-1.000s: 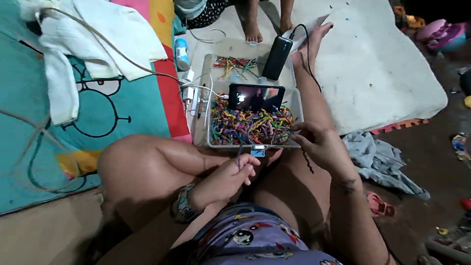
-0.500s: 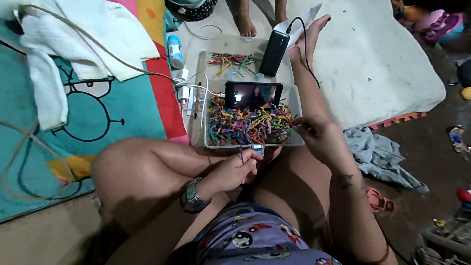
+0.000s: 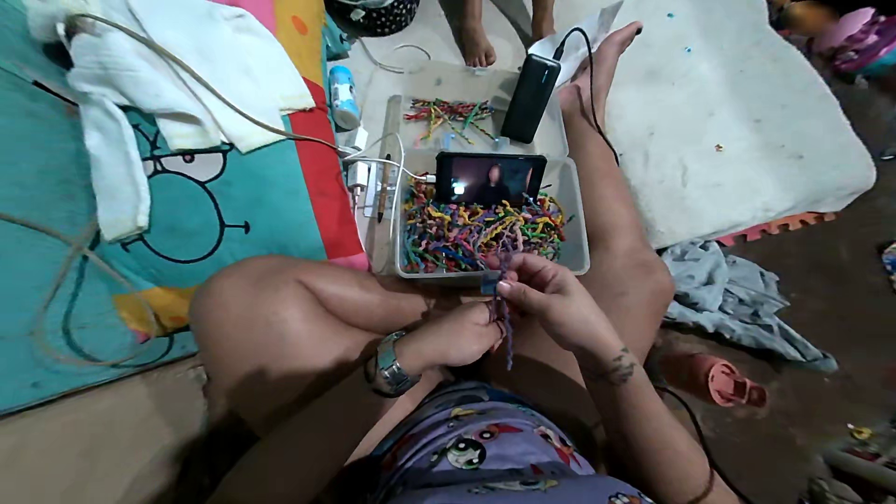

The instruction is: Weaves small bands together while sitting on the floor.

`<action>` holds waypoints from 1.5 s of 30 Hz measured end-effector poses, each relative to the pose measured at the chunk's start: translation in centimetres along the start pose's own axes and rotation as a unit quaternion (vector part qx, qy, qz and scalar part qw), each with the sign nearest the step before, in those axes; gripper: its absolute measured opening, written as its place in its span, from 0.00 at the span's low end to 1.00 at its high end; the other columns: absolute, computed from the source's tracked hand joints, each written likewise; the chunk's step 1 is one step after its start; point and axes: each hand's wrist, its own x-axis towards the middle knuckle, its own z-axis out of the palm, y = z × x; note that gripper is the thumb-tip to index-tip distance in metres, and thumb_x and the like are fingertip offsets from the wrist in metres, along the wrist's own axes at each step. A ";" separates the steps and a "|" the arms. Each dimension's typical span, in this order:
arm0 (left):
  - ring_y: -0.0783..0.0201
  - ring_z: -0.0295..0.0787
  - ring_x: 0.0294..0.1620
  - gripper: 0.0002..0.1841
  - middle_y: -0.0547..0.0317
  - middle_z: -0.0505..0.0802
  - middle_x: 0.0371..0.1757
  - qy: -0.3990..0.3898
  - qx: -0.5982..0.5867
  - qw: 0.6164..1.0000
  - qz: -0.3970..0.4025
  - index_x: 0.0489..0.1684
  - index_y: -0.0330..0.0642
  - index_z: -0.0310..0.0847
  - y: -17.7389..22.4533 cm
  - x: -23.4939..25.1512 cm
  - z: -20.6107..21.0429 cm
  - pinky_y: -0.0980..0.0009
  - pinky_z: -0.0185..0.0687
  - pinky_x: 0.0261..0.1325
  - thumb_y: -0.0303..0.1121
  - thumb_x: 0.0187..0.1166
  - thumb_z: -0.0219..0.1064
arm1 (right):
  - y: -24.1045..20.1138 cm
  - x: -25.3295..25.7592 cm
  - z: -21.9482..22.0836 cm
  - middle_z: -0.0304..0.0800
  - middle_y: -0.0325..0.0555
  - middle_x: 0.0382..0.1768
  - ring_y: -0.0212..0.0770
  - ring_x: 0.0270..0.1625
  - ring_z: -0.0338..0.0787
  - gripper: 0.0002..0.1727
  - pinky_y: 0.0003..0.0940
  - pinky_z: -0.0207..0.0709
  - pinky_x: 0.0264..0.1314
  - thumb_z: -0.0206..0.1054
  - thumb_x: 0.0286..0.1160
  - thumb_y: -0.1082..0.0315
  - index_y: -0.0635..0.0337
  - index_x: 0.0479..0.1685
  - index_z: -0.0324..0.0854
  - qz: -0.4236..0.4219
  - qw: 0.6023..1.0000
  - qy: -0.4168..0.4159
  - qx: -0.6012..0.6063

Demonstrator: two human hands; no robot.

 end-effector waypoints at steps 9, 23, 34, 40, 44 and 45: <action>0.80 0.87 0.48 0.22 0.63 0.89 0.52 0.023 -0.084 0.987 0.132 0.70 0.30 0.70 -1.5 -0.7 0.1 0.78 0.84 0.55 0.32 0.82 0.64 | 0.6 -0.9 -1.0 0.93 0.31 0.39 0.22 0.38 0.89 0.07 0.20 0.85 0.46 0.64 0.80 0.72 0.59 0.41 0.89 -0.054 0.998 -0.002 -0.024; 0.84 0.75 0.28 0.15 0.73 0.84 0.35 0.277 -0.098 0.947 0.128 0.54 0.40 0.85 -1.8 -1.7 -0.2 0.86 0.72 0.33 0.31 0.91 0.49 | -2.3 0.4 -5.5 0.87 0.48 0.40 0.29 0.37 0.86 0.10 0.25 0.83 0.43 0.68 0.78 0.71 0.69 0.50 0.81 -0.306 0.839 0.236 -0.383; 0.82 0.65 0.17 0.14 0.77 0.73 0.20 0.376 -0.157 0.897 0.174 0.43 0.48 0.84 -3.0 -3.1 -2.2 0.86 0.64 0.22 0.31 0.89 0.49 | -1.2 4.3 -4.7 0.92 0.55 0.46 0.54 0.47 0.93 0.10 0.57 0.86 0.52 0.65 0.81 0.71 0.60 0.52 0.91 -0.141 0.850 -0.032 -0.506; 0.83 0.68 0.20 0.13 0.77 0.78 0.24 0.308 -0.185 0.916 0.180 0.56 0.49 0.80 -3.2 -2.7 -2.1 0.86 0.65 0.25 0.31 0.89 0.48 | 0.2 3.2 -5.6 0.93 0.51 0.53 0.54 0.57 0.91 0.17 0.61 0.81 0.62 0.70 0.77 0.63 0.58 0.60 0.89 -0.166 0.834 -0.163 -0.501; 0.79 0.81 0.24 0.10 0.71 0.86 0.29 0.283 -0.211 0.922 0.159 0.56 0.43 0.75 -2.8 -2.5 -1.4 0.84 0.79 0.30 0.28 0.90 0.48 | 1.1 1.5 -4.5 0.95 0.48 0.48 0.45 0.52 0.93 0.14 0.45 0.87 0.58 0.64 0.74 0.72 0.58 0.51 0.92 -0.238 0.842 -0.015 -0.484; 0.77 0.83 0.26 0.09 0.69 0.87 0.31 0.276 -0.227 0.922 0.148 0.56 0.41 0.74 -2.5 -2.5 -1.2 0.82 0.82 0.32 0.27 0.90 0.48 | 1.2 0.9 -4.2 0.94 0.47 0.47 0.42 0.50 0.93 0.14 0.40 0.87 0.56 0.63 0.77 0.69 0.58 0.53 0.92 -0.251 0.843 0.009 -0.475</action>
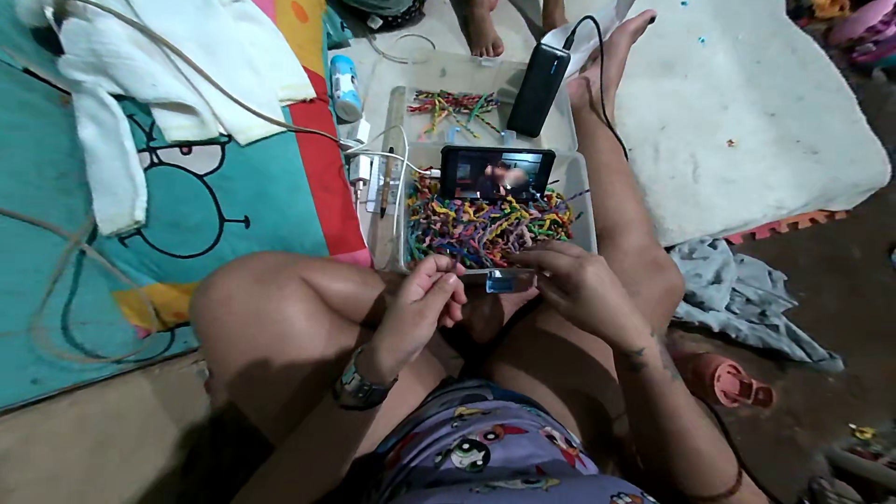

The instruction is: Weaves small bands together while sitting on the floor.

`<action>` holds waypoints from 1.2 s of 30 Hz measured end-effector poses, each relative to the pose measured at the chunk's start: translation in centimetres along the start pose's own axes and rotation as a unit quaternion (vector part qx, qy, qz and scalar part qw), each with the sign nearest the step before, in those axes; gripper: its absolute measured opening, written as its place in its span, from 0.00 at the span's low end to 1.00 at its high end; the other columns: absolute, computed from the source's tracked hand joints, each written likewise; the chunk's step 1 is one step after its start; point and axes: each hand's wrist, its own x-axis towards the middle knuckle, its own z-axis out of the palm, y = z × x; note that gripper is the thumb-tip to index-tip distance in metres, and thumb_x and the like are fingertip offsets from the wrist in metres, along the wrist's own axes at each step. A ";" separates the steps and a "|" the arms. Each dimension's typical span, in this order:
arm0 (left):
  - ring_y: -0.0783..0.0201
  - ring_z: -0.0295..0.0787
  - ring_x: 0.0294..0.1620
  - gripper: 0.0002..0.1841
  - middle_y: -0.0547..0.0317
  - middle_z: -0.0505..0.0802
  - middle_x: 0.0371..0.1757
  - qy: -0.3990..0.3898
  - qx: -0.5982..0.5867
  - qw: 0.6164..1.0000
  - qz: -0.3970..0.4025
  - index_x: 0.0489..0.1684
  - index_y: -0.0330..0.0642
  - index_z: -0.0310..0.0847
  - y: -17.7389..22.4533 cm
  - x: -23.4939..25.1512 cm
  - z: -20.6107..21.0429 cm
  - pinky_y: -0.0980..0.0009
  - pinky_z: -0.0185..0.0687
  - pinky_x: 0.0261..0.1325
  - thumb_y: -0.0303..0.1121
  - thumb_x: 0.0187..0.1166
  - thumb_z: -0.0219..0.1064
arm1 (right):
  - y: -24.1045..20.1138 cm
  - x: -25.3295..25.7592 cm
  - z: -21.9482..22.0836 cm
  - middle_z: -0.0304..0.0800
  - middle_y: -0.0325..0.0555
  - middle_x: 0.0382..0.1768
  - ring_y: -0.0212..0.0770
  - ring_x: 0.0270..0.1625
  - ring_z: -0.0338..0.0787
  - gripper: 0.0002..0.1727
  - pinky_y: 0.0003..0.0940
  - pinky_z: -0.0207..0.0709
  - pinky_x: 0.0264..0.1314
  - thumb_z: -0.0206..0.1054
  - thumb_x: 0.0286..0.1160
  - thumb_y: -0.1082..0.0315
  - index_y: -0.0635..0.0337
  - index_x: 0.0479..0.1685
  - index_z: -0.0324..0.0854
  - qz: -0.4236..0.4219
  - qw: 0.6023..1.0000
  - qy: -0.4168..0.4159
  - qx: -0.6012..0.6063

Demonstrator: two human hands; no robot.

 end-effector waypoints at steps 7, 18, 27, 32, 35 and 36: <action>0.71 0.90 0.42 0.10 0.61 0.91 0.44 0.000 -0.097 0.995 -0.032 0.51 0.40 0.75 0.3 -0.3 2.7 0.75 0.86 0.47 0.28 0.92 0.47 | -2.9 -2.5 2.3 0.94 0.46 0.51 0.37 0.57 0.90 0.17 0.32 0.81 0.65 0.59 0.88 0.58 0.56 0.59 0.89 -0.087 0.990 0.103 0.051; 0.73 0.84 0.34 0.08 0.66 0.86 0.32 0.039 -0.165 0.985 -0.031 0.45 0.43 0.75 0.5 -0.1 3.8 0.76 0.85 0.46 0.26 0.91 0.50 | -2.9 -3.5 3.6 0.91 0.46 0.56 0.34 0.63 0.87 0.29 0.33 0.81 0.68 0.63 0.82 0.41 0.60 0.61 0.86 -0.072 0.968 -0.020 0.239; 0.80 0.75 0.25 0.06 0.70 0.85 0.33 -0.016 -0.078 0.996 -0.032 0.46 0.43 0.74 -0.6 -0.8 4.2 0.85 0.73 0.30 0.27 0.89 0.52 | -3.5 -2.7 3.7 0.92 0.35 0.47 0.23 0.43 0.89 0.12 0.22 0.87 0.50 0.60 0.86 0.69 0.65 0.55 0.86 0.104 0.907 0.139 0.383; 0.83 0.73 0.23 0.07 0.72 0.84 0.33 -0.026 -0.011 1.000 -0.003 0.41 0.45 0.75 -0.7 -1.0 4.2 0.87 0.69 0.27 0.28 0.89 0.52 | -3.9 -2.3 3.9 0.92 0.33 0.44 0.23 0.40 0.89 0.09 0.21 0.87 0.47 0.63 0.83 0.71 0.64 0.51 0.87 0.115 0.898 0.171 0.389; 0.83 0.70 0.21 0.08 0.73 0.82 0.29 -0.029 0.011 1.000 -0.003 0.39 0.45 0.75 -0.7 -1.1 4.3 0.87 0.65 0.24 0.29 0.89 0.52 | -4.1 -2.2 3.8 0.92 0.34 0.44 0.23 0.41 0.89 0.12 0.21 0.87 0.47 0.64 0.82 0.71 0.68 0.57 0.85 0.097 0.901 0.178 0.382; 0.83 0.69 0.20 0.08 0.74 0.80 0.28 -0.030 0.017 0.999 -0.006 0.39 0.46 0.75 -0.7 -1.1 4.3 0.87 0.64 0.23 0.29 0.89 0.52 | -4.0 -2.1 3.9 0.92 0.34 0.44 0.22 0.41 0.89 0.13 0.21 0.87 0.48 0.65 0.82 0.71 0.68 0.59 0.84 0.087 0.907 0.181 0.370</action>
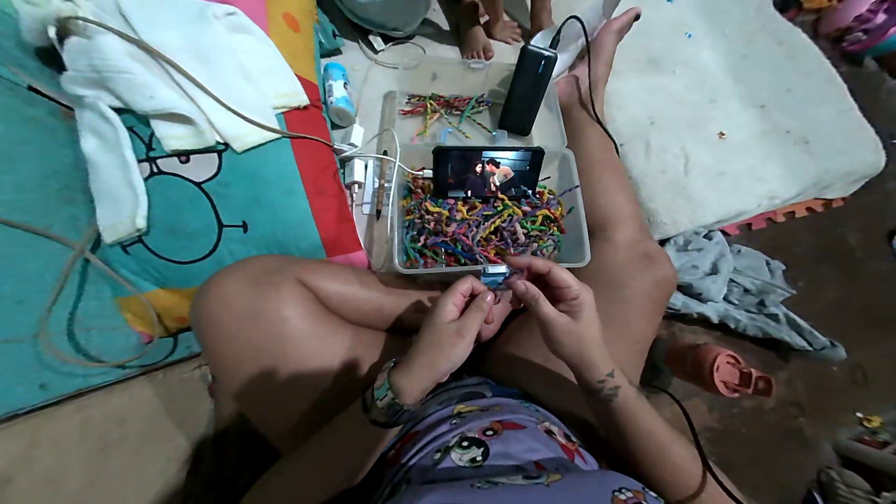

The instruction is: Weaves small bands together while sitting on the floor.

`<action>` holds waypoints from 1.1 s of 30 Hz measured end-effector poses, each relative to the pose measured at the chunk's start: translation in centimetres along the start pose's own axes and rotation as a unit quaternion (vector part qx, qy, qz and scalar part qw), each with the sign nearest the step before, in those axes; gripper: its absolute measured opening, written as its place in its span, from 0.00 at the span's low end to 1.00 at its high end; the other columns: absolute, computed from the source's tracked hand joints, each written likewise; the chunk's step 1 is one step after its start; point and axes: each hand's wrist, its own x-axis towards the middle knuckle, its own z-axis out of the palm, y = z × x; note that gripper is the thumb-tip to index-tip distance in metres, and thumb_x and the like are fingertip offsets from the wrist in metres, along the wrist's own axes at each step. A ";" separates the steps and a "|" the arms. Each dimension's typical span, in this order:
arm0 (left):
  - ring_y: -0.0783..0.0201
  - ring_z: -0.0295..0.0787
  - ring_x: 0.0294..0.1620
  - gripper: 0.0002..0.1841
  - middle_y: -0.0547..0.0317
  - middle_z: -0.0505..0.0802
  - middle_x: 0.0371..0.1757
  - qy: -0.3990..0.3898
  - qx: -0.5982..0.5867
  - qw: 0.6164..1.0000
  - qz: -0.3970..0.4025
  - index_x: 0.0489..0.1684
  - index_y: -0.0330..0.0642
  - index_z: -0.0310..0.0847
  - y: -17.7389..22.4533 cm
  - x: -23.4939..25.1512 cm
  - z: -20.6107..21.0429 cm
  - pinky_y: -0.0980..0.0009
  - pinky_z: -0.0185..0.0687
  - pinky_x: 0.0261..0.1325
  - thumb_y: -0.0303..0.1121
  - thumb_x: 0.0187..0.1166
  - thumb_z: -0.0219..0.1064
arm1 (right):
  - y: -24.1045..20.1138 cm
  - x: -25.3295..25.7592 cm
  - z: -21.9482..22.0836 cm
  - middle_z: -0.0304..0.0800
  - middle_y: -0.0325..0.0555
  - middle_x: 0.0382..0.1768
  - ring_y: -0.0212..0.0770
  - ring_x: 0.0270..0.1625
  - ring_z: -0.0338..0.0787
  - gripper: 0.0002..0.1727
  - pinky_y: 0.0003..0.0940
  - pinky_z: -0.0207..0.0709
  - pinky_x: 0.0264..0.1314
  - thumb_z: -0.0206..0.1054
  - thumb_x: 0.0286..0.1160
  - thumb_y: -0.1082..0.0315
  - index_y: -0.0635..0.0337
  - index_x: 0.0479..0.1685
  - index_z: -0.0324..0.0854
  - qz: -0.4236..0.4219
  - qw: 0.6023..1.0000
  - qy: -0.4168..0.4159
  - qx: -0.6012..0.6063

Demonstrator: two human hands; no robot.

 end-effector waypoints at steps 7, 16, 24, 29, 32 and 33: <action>0.81 0.79 0.26 0.09 0.72 0.83 0.29 -0.032 0.075 0.997 0.007 0.42 0.42 0.76 0.1 0.0 -0.4 0.85 0.77 0.32 0.30 0.90 0.51 | 0.5 0.2 -0.3 0.94 0.41 0.43 0.23 0.45 0.91 0.09 0.19 0.86 0.51 0.69 0.79 0.70 0.67 0.45 0.90 -0.092 0.990 -0.006 -0.109; 0.84 0.75 0.27 0.05 0.71 0.82 0.32 -0.015 0.081 0.995 0.057 0.45 0.39 0.76 -0.3 0.0 0.2 0.87 0.71 0.31 0.28 0.88 0.55 | 0.9 -0.2 0.4 0.94 0.43 0.39 0.21 0.41 0.90 0.16 0.17 0.84 0.50 0.72 0.77 0.65 0.71 0.54 0.83 -0.130 0.977 0.003 -0.171; 0.84 0.71 0.23 0.05 0.75 0.79 0.26 -0.035 0.043 0.997 0.046 0.43 0.43 0.75 -0.5 0.0 0.0 0.87 0.66 0.27 0.28 0.89 0.54 | 1.5 -0.2 0.1 0.93 0.45 0.39 0.25 0.45 0.89 0.10 0.16 0.82 0.52 0.71 0.80 0.65 0.66 0.43 0.90 -0.182 0.965 0.013 -0.191; 0.82 0.70 0.21 0.07 0.75 0.78 0.24 -0.041 0.027 0.999 0.014 0.45 0.44 0.76 -0.2 0.0 -0.4 0.86 0.66 0.26 0.28 0.89 0.52 | 1.4 -0.2 0.1 0.94 0.46 0.44 0.25 0.47 0.91 0.10 0.19 0.85 0.55 0.67 0.81 0.70 0.68 0.48 0.89 -0.149 0.976 -0.020 -0.160; 0.81 0.78 0.23 0.07 0.71 0.86 0.31 -0.041 0.028 0.999 -0.016 0.45 0.42 0.77 0.3 0.0 -0.7 0.86 0.75 0.27 0.28 0.89 0.53 | 0.9 -0.3 0.4 0.94 0.46 0.40 0.31 0.47 0.91 0.08 0.21 0.82 0.57 0.67 0.79 0.71 0.63 0.46 0.90 -0.195 0.949 -0.037 -0.244; 0.82 0.76 0.24 0.07 0.71 0.86 0.32 -0.039 0.017 0.999 -0.016 0.45 0.42 0.78 0.3 0.1 -0.7 0.86 0.73 0.28 0.28 0.89 0.54 | 0.8 -0.3 0.5 0.93 0.46 0.39 0.33 0.46 0.90 0.07 0.22 0.81 0.57 0.66 0.80 0.71 0.61 0.46 0.90 -0.209 0.941 -0.040 -0.264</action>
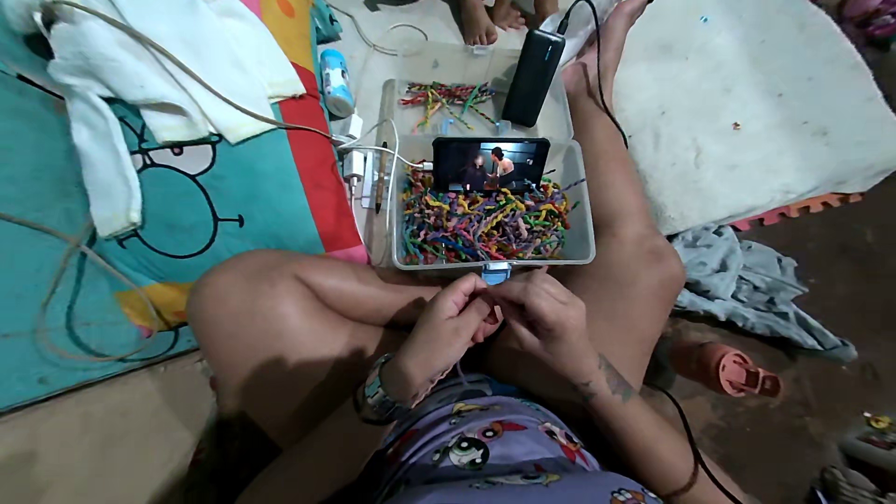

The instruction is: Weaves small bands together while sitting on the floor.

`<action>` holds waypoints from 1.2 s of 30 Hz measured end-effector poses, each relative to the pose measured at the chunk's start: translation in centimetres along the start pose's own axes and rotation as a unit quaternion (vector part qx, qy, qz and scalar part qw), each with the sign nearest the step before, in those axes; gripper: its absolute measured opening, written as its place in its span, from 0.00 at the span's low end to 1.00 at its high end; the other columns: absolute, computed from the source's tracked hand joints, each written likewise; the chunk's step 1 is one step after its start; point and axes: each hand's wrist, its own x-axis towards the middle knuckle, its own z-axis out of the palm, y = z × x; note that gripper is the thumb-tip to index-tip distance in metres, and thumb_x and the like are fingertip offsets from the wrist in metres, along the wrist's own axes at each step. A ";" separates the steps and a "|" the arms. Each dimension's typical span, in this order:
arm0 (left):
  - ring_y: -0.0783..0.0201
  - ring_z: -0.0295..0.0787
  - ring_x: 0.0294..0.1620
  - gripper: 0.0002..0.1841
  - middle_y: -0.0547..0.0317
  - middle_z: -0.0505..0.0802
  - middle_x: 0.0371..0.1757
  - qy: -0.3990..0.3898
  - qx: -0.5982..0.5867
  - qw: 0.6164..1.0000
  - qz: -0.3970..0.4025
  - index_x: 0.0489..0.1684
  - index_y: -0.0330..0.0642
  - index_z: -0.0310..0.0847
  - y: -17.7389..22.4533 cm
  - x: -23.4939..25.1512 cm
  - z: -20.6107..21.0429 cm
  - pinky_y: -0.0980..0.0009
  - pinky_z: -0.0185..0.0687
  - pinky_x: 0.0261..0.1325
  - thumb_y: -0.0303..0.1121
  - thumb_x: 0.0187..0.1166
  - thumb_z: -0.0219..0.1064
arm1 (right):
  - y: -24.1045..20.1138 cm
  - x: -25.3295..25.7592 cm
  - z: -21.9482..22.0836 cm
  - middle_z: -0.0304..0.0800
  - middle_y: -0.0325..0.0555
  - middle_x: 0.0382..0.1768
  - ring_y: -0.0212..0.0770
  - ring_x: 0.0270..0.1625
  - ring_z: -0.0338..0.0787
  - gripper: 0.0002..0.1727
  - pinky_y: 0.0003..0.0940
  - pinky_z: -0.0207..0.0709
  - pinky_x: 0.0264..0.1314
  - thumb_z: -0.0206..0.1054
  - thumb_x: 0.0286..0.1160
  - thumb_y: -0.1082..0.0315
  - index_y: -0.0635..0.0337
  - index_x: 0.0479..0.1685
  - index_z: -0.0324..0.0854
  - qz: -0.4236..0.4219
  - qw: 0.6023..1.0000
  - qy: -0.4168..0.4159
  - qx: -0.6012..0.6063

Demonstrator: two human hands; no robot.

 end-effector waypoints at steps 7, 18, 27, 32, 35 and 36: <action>0.85 0.72 0.22 0.08 0.76 0.82 0.27 0.002 -0.052 0.998 0.023 0.40 0.47 0.75 0.0 0.0 -0.1 0.89 0.66 0.26 0.25 0.87 0.52 | 0.7 0.1 0.3 0.93 0.44 0.43 0.24 0.45 0.91 0.10 0.20 0.86 0.52 0.70 0.78 0.68 0.68 0.45 0.87 0.122 0.980 0.008 0.160; 0.84 0.67 0.17 0.08 0.74 0.80 0.24 -0.018 -0.086 0.995 -0.049 0.40 0.47 0.75 0.2 0.2 -0.5 0.89 0.61 0.20 0.25 0.86 0.51 | 0.4 -0.5 0.7 0.90 0.48 0.37 0.34 0.45 0.89 0.06 0.20 0.80 0.55 0.69 0.79 0.70 0.63 0.42 0.89 -0.010 0.999 0.043 -0.029; 0.83 0.76 0.24 0.09 0.71 0.88 0.34 -0.100 -0.170 0.978 -0.071 0.50 0.46 0.79 0.2 0.0 -1.0 0.89 0.71 0.26 0.25 0.85 0.53 | 0.8 0.5 -1.2 0.91 0.43 0.60 0.28 0.62 0.88 0.12 0.24 0.84 0.64 0.66 0.84 0.63 0.62 0.48 0.92 0.167 0.925 -0.094 0.328; 0.83 0.80 0.31 0.05 0.75 0.87 0.35 -0.101 -0.129 0.986 0.038 0.42 0.47 0.80 -0.2 0.4 -0.4 0.85 0.76 0.36 0.26 0.84 0.60 | 0.6 0.5 -1.2 0.94 0.32 0.47 0.25 0.53 0.90 0.06 0.22 0.85 0.57 0.71 0.79 0.64 0.53 0.43 0.92 0.178 0.907 -0.026 0.380; 0.83 0.80 0.38 0.06 0.68 0.84 0.38 -0.020 0.076 0.985 0.152 0.38 0.36 0.83 -0.3 0.6 0.0 0.86 0.79 0.43 0.30 0.83 0.66 | 0.4 0.3 -1.1 0.93 0.30 0.43 0.24 0.50 0.89 0.04 0.21 0.84 0.55 0.73 0.77 0.65 0.52 0.40 0.92 0.196 0.911 0.001 0.364; 0.82 0.81 0.40 0.09 0.62 0.85 0.39 0.005 0.143 0.973 0.183 0.37 0.33 0.85 -0.4 0.6 0.1 0.86 0.78 0.45 0.32 0.83 0.66 | 0.4 0.2 -1.0 0.92 0.30 0.42 0.23 0.48 0.88 0.03 0.20 0.84 0.53 0.74 0.76 0.65 0.52 0.38 0.91 0.199 0.910 0.008 0.363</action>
